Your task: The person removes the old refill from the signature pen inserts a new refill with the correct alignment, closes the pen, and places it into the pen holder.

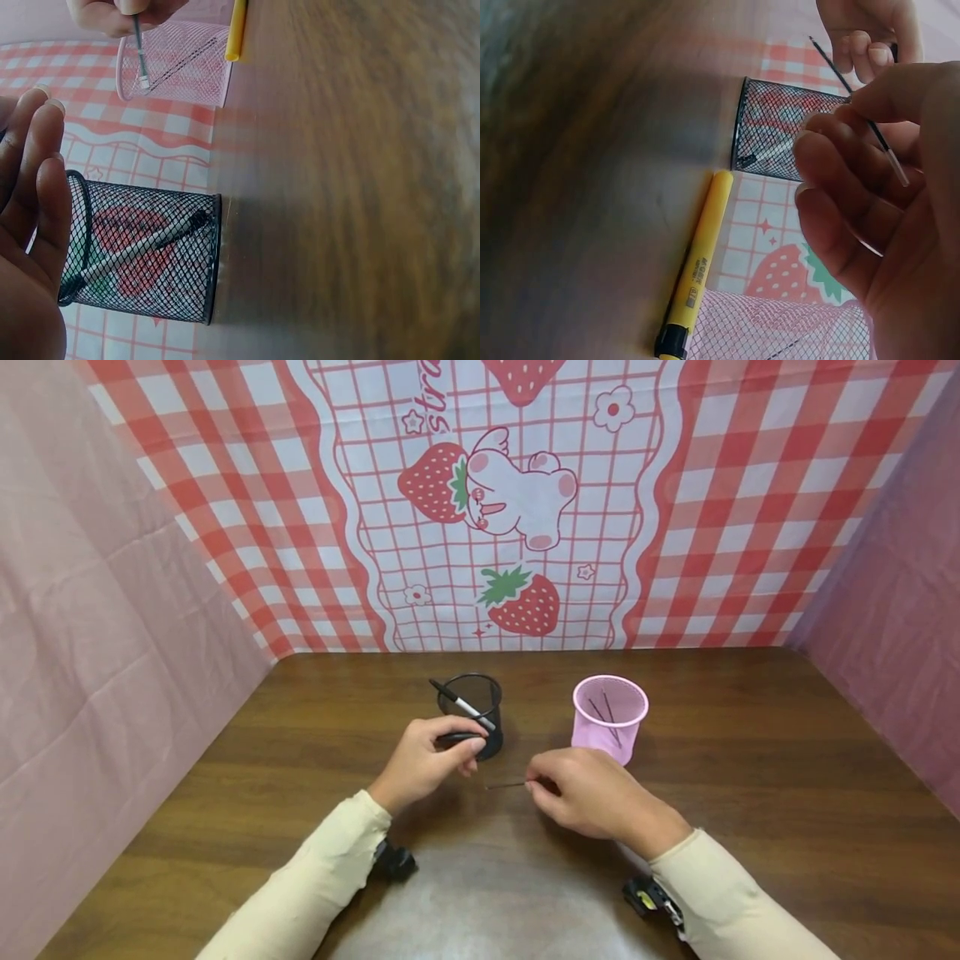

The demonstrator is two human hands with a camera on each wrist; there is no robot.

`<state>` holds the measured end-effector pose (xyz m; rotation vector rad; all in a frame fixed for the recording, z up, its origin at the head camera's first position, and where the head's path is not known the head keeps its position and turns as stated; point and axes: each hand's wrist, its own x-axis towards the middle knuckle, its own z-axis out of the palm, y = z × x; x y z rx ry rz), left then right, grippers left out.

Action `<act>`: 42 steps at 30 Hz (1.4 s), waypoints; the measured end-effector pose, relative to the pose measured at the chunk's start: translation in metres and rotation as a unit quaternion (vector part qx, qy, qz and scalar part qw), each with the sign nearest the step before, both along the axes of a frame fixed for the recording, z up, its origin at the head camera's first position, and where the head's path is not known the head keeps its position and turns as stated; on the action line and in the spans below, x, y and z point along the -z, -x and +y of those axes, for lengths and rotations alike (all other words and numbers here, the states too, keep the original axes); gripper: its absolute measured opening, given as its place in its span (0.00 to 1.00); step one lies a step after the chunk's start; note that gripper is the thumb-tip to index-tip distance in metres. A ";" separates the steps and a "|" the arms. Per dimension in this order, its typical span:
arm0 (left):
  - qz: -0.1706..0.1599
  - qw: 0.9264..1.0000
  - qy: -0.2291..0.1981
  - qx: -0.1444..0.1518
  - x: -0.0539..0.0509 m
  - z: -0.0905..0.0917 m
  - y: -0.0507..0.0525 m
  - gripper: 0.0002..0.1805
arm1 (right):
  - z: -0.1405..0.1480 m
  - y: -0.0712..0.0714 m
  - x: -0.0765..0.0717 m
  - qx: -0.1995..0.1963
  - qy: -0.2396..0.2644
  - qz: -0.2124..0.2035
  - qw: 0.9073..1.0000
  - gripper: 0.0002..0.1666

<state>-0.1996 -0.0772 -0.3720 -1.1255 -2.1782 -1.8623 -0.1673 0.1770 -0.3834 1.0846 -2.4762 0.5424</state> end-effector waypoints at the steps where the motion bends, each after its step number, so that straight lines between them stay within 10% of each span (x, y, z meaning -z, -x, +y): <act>1: 0.001 1.000 0.000 0.001 -0.002 0.000 -0.002 0.08 | 0.000 0.000 0.000 0.002 -0.007 -0.003 1.000 0.06; 31: 0.019 1.000 0.019 -0.008 -0.006 0.001 -0.006 0.07 | -0.002 -0.005 0.004 0.032 -0.109 -0.062 0.992 0.10; 42: 0.012 1.000 0.016 -0.001 0.017 0.002 0.013 0.07 | -0.001 -0.007 0.001 0.035 -0.126 -0.062 0.990 0.11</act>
